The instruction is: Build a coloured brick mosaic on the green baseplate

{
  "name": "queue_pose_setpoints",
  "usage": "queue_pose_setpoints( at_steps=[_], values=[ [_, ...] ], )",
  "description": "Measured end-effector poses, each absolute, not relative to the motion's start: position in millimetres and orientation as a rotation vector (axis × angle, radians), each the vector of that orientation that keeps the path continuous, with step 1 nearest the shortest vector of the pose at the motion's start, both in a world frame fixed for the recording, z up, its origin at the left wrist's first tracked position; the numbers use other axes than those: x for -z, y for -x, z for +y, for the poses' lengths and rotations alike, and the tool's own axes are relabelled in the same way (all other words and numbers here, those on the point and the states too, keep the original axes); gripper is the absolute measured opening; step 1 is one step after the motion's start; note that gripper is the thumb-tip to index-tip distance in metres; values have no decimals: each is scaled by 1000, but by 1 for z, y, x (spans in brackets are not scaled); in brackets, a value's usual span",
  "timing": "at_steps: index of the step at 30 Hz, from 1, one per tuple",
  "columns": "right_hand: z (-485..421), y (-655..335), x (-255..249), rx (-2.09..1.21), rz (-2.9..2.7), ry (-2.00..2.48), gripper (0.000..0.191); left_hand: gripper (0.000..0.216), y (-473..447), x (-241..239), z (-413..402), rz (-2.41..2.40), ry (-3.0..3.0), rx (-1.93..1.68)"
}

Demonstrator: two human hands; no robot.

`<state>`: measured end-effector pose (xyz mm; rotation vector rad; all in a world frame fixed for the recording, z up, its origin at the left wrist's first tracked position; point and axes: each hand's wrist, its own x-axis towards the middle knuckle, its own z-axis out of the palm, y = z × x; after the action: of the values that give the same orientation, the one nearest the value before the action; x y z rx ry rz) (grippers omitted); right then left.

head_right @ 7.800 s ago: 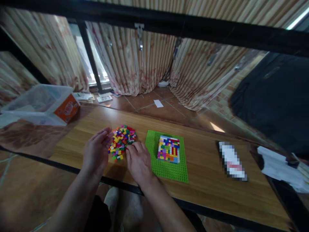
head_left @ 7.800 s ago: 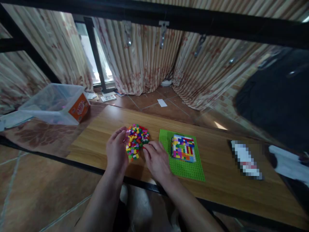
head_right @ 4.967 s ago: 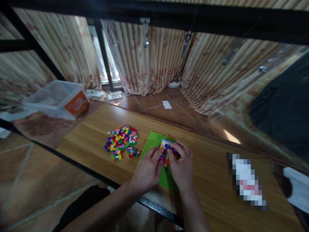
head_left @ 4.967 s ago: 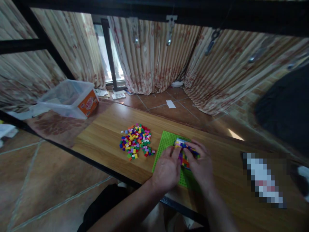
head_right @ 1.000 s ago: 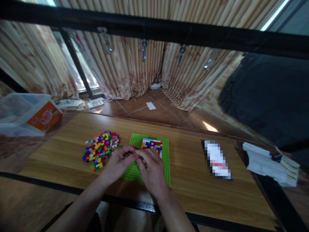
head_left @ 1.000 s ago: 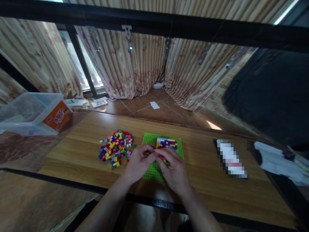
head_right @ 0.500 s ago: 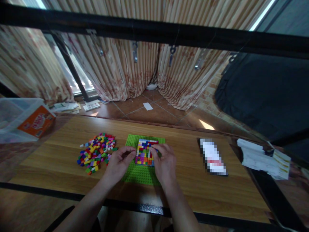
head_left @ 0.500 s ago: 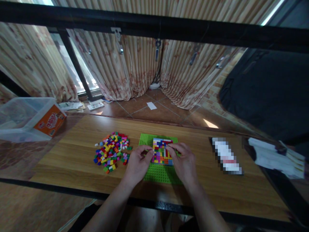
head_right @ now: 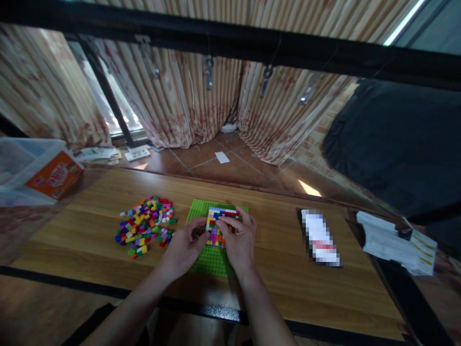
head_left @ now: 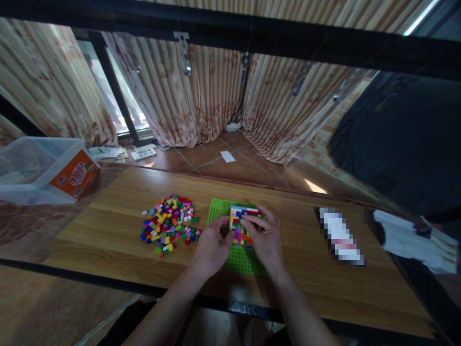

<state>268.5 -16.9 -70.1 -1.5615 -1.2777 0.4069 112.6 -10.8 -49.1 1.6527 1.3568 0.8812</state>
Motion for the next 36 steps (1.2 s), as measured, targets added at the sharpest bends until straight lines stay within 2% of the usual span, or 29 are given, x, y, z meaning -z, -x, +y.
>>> queue_pose_setpoints(
  at_steps=[36],
  values=[
    [-13, -257, 73, -435, -1152, 1515, 16, 31, -118, 50, -20, 1394, -1858, -850]
  ],
)
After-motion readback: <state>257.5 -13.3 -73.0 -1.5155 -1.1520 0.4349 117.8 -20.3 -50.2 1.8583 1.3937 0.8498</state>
